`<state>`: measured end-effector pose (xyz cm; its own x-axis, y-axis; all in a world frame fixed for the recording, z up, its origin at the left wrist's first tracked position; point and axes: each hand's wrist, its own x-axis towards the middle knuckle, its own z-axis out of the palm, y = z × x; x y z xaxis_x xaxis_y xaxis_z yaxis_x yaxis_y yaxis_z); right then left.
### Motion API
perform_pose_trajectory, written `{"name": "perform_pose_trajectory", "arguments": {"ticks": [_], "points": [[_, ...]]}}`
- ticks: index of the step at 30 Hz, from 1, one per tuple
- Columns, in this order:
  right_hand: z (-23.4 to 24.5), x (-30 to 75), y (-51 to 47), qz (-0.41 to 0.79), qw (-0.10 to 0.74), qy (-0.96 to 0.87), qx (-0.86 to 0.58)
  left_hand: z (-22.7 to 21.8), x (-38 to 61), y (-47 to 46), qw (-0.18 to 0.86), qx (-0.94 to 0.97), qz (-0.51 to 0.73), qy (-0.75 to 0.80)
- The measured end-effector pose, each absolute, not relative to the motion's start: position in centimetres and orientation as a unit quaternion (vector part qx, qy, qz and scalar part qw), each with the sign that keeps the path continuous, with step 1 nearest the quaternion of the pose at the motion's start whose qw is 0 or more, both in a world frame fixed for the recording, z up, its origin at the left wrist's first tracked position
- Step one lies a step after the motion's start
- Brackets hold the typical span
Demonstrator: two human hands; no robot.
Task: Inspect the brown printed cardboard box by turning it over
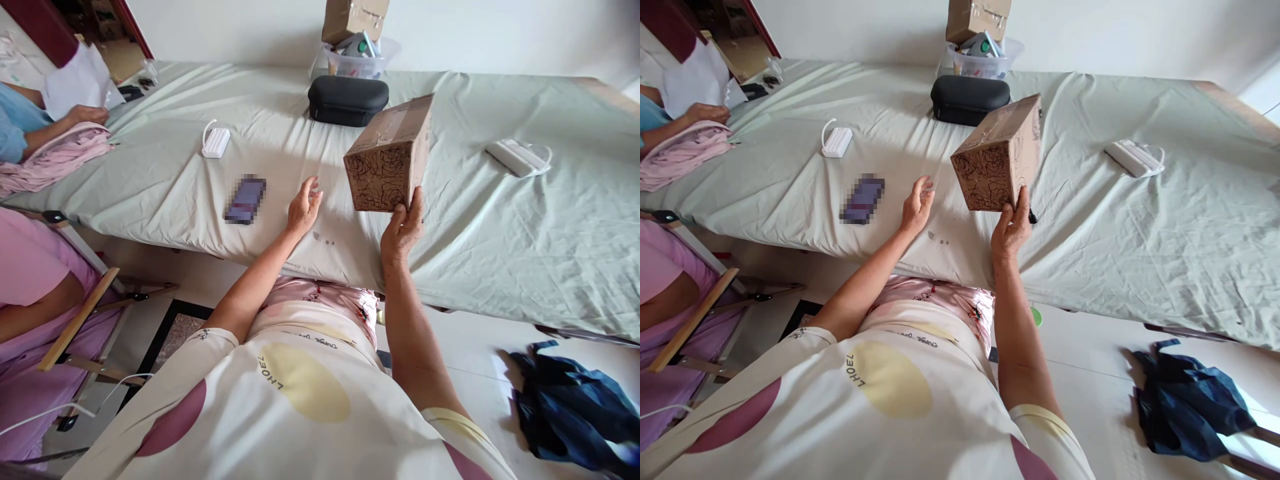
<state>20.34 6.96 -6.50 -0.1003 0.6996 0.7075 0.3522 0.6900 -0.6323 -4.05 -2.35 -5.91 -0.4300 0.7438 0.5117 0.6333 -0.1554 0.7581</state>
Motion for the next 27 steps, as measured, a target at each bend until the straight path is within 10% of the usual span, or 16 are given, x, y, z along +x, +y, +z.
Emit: {"name": "perform_pose_trajectory", "arguments": {"ticks": [27], "points": [[-4.8,18.4,4.0,0.019,0.392,-0.896,-0.208,-5.0,-1.9,-2.5,-0.158,0.700,0.407,0.565]]}}
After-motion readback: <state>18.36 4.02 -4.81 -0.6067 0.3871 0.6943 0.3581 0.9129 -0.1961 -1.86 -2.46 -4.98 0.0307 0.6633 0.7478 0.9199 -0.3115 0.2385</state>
